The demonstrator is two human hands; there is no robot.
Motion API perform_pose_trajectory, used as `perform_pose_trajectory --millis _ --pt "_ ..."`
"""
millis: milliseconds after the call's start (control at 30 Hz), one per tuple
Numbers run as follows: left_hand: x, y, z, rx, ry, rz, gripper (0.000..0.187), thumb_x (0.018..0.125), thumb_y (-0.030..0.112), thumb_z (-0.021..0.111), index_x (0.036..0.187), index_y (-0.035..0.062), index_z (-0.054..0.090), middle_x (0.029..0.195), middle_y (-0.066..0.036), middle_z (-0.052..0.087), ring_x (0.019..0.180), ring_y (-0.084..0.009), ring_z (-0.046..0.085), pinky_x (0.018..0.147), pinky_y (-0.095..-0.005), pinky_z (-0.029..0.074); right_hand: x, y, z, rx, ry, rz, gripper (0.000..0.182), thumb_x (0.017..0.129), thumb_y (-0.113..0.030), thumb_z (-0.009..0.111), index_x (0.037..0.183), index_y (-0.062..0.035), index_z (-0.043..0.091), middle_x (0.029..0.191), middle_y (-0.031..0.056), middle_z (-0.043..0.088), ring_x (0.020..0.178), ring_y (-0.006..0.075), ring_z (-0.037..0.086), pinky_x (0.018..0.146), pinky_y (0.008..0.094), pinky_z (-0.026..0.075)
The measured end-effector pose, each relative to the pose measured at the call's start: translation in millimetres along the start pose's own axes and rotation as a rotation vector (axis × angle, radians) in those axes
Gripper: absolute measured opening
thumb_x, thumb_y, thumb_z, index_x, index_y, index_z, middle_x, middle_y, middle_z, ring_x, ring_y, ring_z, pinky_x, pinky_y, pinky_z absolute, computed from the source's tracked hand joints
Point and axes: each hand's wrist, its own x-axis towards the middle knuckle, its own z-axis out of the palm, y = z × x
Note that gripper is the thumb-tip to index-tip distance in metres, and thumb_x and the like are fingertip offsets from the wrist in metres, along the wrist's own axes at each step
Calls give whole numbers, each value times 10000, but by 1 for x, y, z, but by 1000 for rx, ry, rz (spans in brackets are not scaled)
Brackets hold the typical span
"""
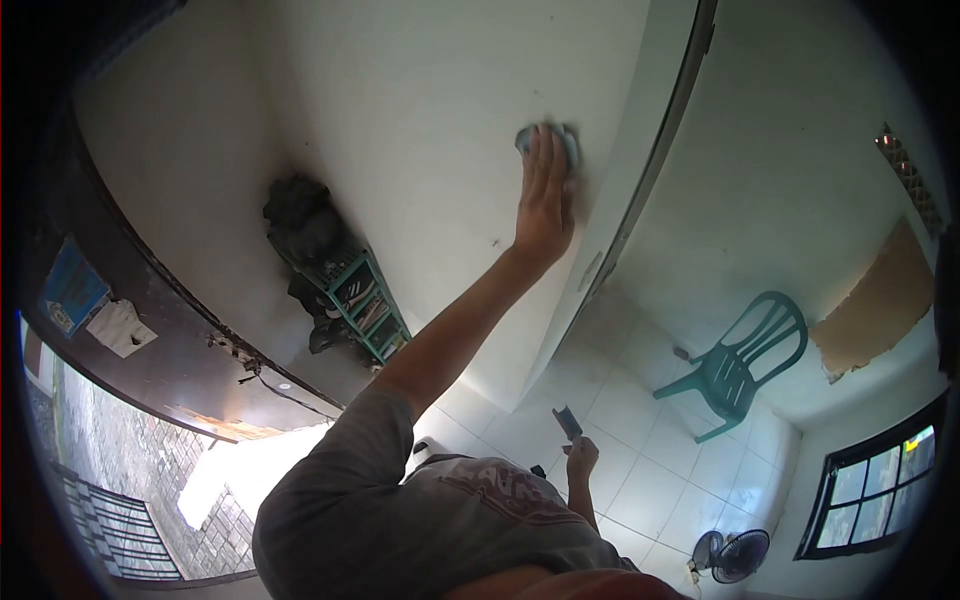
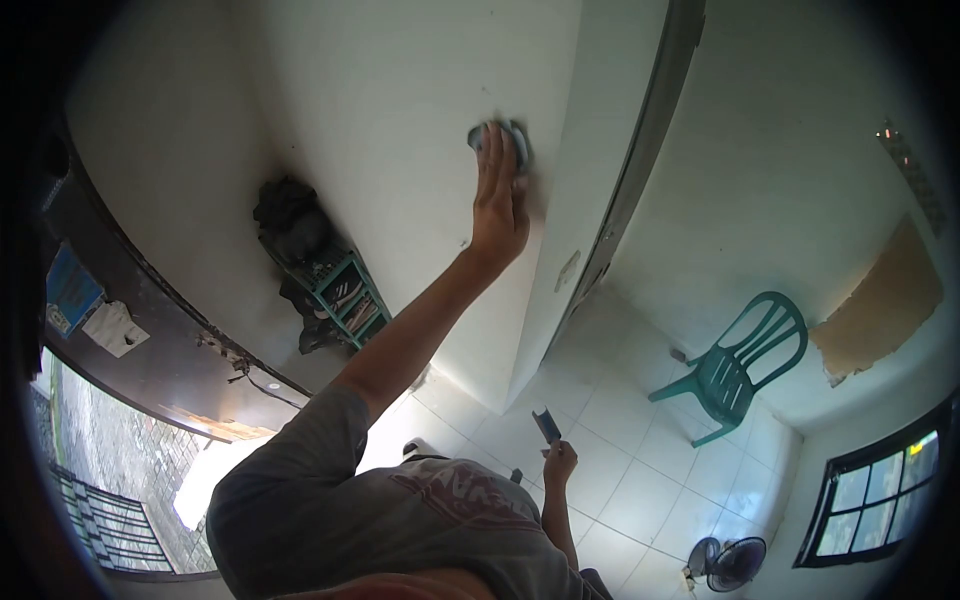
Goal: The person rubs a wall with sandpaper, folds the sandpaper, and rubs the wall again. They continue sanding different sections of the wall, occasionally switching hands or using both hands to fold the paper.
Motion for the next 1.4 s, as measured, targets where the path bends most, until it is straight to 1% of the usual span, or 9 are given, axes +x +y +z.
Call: perform_pose_trajectory --millis 267,367,567,767,867,967,1200,1300,1400 --pt "78 -28 -23 47 124 38 578 1022 -51 431 1578 -27 276 1654 -250 240 1518 -422 250 1238 -464 325 1 -11 -5 -56 -138 31 305 956 -211 618 858 55 730 708 167 739 674 251 749 655 371 561" --pt "35 -7 -13 -51 78 -81 557 1030 -48 409 1575 -24 293 1649 -248 256 1525 -406 246 1245 -479 304 7 -6 -5 -86 -130 -66 292 929 -194 607 827 46 738 730 172 745 688 266 749 677 388 564" --pt "20 -8 -19 51 -83 107 730 910 -202 422 1594 5 270 1665 -219 234 1549 -365 197 1278 -499 223 17 -78 -23 -64 -269 -155 299 923 -191 599 848 60 743 773 162 756 714 244 739 720 349 561" --pt "46 -16 -18 100 70 -77 613 997 -80 419 1586 -18 261 1638 -252 271 1490 -404 320 1222 -452 356 45 -106 -16 0 -277 -135 276 913 -174 612 849 51 759 787 144 763 727 213 730 724 329 551" --pt "-11 -2 -23 57 -236 47 730 940 -139 470 1609 17 224 1681 -230 163 1550 -416 155 1276 -516 228 44 -109 -2 -5 -207 -102 263 906 -157 615 838 52 761 780 140 762 725 200 728 722 332 552" --pt "-8 -9 -35 -23 -303 88 734 930 -121 520 1598 3 244 1671 -242 189 1545 -427 174 1269 -559 217 32 -99 19 -58 -223 -78 262 902 -158 616 850 53 763 785 134 766 732 190 733 728 326 556" --pt "56 -16 -32 34 -132 123 737 958 -140 461 1621 47 200 1695 -199 137 1555 -400 156 1273 -537 224 30 -107 61 -169 -360 -348 262 872 -169 630 864 61 756 759 128 767 715 194 737 701 314 558" --pt "2 1 -26 -73 -206 -152 737 957 -150 451 1621 50 201 1697 -182 153 1560 -370 157 1276 -539 209 41 -108 77 -143 -274 -433 262 869 -169 632 856 63 754 775 143 770 712 200 737 696 315 555" --pt "-10 -4 -29 -114 -214 -68 701 982 -123 452 1617 67 225 1698 -143 181 1558 -343 182 1278 -529 205 33 -135 80 3 -239 -169 258 870 -144 619 866 86 737 784 164 768 726 211 749 714 315 568"
